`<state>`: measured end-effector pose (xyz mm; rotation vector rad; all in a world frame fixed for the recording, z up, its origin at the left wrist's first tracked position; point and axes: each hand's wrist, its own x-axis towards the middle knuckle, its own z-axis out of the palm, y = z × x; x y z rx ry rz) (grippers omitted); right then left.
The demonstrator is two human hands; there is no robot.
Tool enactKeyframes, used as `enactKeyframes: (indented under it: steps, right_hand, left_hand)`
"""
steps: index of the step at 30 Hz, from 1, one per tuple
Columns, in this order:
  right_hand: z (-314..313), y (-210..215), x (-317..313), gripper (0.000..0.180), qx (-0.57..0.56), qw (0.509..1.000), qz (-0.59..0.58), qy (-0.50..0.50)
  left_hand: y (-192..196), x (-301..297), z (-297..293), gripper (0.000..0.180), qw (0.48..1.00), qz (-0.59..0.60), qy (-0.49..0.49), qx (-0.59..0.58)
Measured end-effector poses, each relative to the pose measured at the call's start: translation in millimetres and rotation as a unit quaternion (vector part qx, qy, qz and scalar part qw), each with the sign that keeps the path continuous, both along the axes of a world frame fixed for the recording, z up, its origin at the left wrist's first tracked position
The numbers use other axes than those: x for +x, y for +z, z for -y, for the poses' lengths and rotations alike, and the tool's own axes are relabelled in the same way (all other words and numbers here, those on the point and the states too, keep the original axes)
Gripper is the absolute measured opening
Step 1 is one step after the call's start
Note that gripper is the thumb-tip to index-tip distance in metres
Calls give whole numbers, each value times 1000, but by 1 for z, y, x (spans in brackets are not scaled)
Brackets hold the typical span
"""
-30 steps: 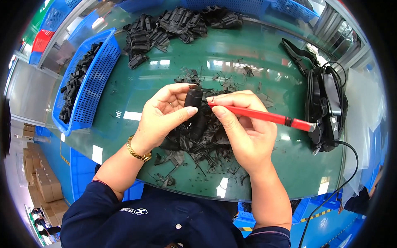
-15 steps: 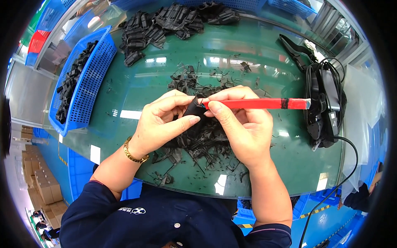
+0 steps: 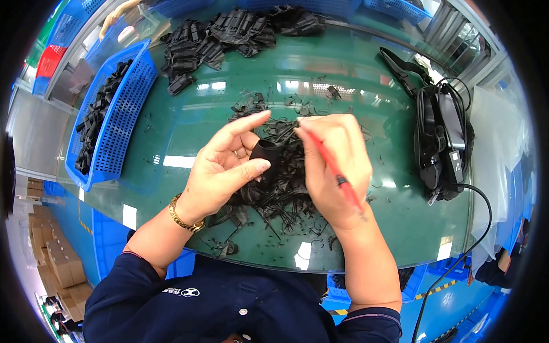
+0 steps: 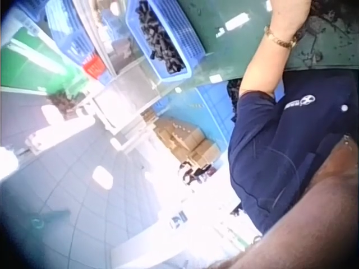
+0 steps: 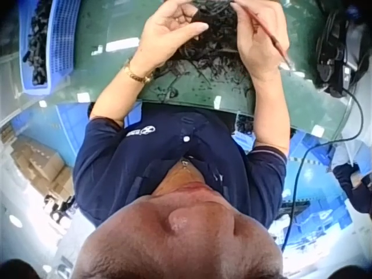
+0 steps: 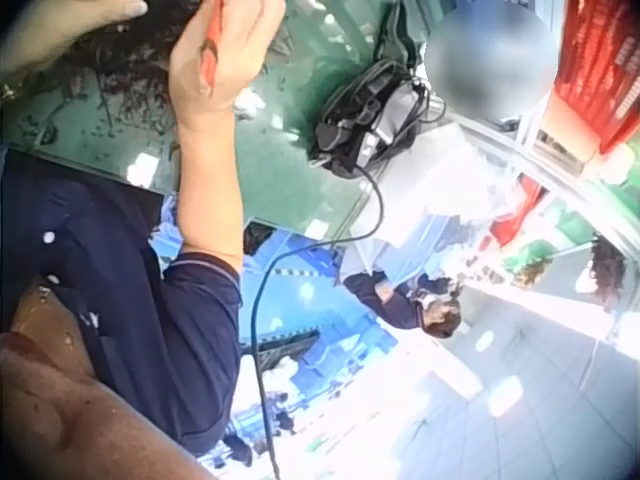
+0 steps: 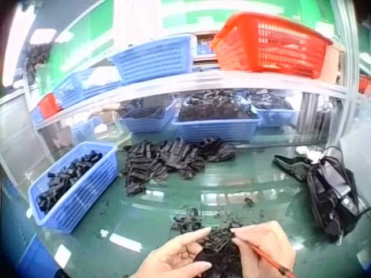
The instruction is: The person trims excess material from black plastic parts using a red trimming tool.
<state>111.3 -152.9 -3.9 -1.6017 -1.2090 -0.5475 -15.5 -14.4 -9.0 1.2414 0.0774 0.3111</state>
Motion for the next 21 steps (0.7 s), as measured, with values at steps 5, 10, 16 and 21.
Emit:
enactKeyframes:
  steps: [5,10,16,21]
  right_hand:
    - [4,6,-7,12,73,918,-366,132]
    - [17,20,-6,8,93,795,-502,326]
    - [8,10,-4,8,-114,969,-181,125]
    - [7,5,-10,11,29,907,-355,223]
  left_hand:
    - [-6,3,-17,37,995,-18,56,77]
    - [-7,9,-23,20,992,-33,115,-37]
    - [1,3,-23,18,996,-78,36,-20]
    - [-3,1,-14,17,994,-85,15,66]
